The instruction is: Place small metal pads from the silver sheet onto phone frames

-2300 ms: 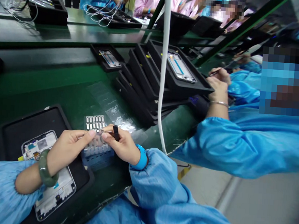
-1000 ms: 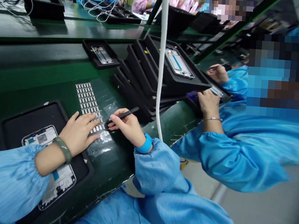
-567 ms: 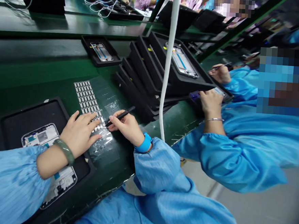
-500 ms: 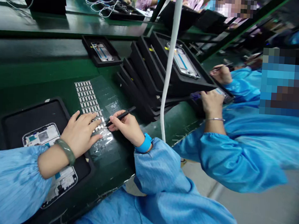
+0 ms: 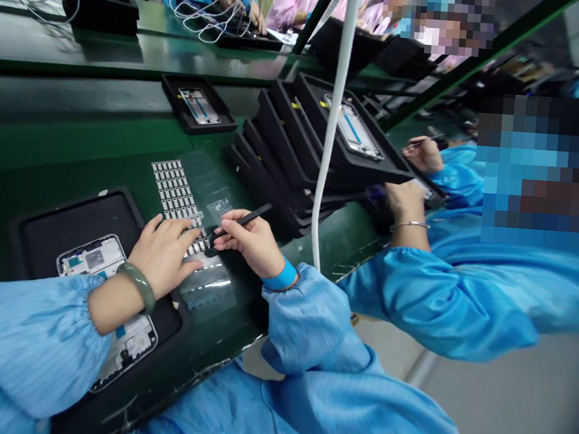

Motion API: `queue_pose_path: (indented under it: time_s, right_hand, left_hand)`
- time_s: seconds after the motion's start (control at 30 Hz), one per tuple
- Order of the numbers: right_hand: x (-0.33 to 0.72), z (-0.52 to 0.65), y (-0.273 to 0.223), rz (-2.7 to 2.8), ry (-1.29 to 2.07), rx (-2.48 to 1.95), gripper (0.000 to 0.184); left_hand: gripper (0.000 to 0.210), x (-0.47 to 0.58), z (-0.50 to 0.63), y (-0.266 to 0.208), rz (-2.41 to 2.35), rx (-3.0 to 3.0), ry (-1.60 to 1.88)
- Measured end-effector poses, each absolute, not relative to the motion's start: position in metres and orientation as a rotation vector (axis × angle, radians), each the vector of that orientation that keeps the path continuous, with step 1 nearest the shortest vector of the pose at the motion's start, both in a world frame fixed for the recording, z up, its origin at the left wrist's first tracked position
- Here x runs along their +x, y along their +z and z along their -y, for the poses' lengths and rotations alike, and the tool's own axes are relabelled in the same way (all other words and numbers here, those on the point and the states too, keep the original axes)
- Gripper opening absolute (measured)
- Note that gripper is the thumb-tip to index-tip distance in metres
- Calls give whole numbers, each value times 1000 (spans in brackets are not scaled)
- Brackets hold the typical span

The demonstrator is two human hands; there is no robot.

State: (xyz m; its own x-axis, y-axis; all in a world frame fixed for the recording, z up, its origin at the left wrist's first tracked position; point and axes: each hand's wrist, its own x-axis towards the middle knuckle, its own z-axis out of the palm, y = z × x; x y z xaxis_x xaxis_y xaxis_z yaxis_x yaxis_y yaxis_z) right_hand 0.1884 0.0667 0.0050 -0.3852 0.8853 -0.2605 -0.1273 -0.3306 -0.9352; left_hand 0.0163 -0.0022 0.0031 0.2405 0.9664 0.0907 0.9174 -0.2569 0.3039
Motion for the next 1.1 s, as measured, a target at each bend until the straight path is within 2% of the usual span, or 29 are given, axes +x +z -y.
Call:
queue_pose_path:
  time_s: [0.2, 0.33, 0.43, 0.6, 1.1]
  right_hand:
    - [184, -63, 10, 1337, 1651, -1095, 28]
    - [191, -58, 1, 1726, 1238, -1106, 23]
    - [201, -52, -6, 2031, 916, -923, 18]
    - [214, -44, -11, 2336, 662, -718, 20]
    - [211, -43, -15, 2206, 634, -732, 16]
  left_hand:
    - [42, 6, 4, 4, -1734, 2292, 497]
    - [36, 5, 6, 2, -1683, 2303, 482]
    - [35, 6, 6, 1, -1671, 2302, 457]
    - [34, 7, 6, 2, -1681, 2283, 426]
    - [33, 8, 6, 2, -1688, 2260, 437]
